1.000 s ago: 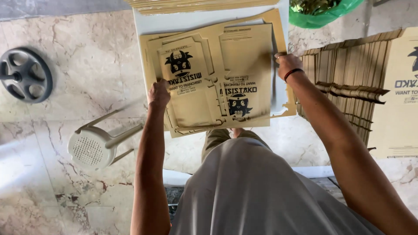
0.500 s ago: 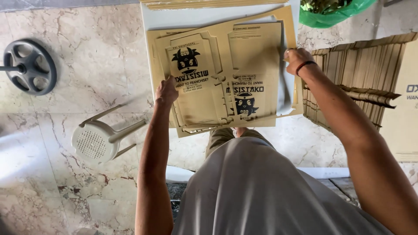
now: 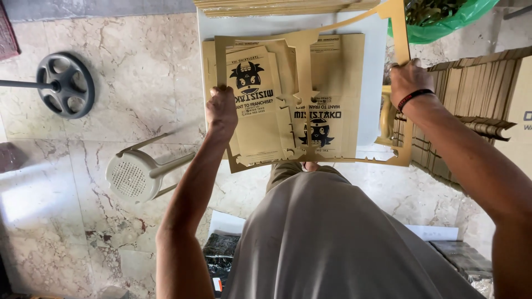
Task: The person assembles flat cardboard boxes by folding the flaps and interlocking the tabs. They handle several boxes, folding the sides and securing the structure by hand on a white table.
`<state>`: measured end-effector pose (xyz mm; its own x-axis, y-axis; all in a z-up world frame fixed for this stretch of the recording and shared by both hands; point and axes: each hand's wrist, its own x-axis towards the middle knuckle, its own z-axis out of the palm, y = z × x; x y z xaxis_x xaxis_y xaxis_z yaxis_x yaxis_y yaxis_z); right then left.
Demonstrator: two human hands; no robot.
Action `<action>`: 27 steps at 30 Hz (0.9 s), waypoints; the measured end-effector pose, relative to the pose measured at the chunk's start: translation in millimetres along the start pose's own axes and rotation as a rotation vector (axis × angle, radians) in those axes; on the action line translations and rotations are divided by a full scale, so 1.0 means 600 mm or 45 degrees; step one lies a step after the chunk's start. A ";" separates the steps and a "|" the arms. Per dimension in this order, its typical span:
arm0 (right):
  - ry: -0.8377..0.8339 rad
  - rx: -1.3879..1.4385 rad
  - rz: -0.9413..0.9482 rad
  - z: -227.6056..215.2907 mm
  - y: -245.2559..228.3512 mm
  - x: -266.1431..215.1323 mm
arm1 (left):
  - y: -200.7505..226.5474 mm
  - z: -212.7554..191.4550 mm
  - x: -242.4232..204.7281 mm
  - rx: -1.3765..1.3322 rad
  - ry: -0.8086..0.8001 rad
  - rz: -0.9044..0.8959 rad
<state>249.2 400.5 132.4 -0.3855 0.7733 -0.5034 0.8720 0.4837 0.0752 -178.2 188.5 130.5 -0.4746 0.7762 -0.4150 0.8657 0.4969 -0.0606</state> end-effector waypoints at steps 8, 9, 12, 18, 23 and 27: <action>-0.116 -0.112 0.039 -0.234 -0.015 -0.213 | -0.011 -0.160 -0.152 0.243 0.302 0.149; -0.065 -0.088 0.008 -0.255 -0.010 -0.233 | -0.015 -0.191 -0.168 0.206 0.253 0.155; 0.090 -0.178 0.033 -0.314 0.019 -0.227 | -0.035 -0.255 -0.157 0.165 0.454 0.194; 0.591 -0.152 0.042 -0.441 0.068 -0.079 | -0.074 -0.452 0.014 0.199 0.694 0.166; 0.958 -0.561 0.092 -0.505 0.132 0.179 | -0.107 -0.596 0.237 0.246 0.666 0.089; 1.058 -0.405 -0.034 -0.535 0.148 0.326 | -0.125 -0.642 0.393 0.187 0.722 0.130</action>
<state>154.7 726.2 316.9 -0.6064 0.7480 0.2697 0.7824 0.5010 0.3699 -416.6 483.8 387.0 -0.3635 0.9236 0.1220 0.9054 0.3811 -0.1873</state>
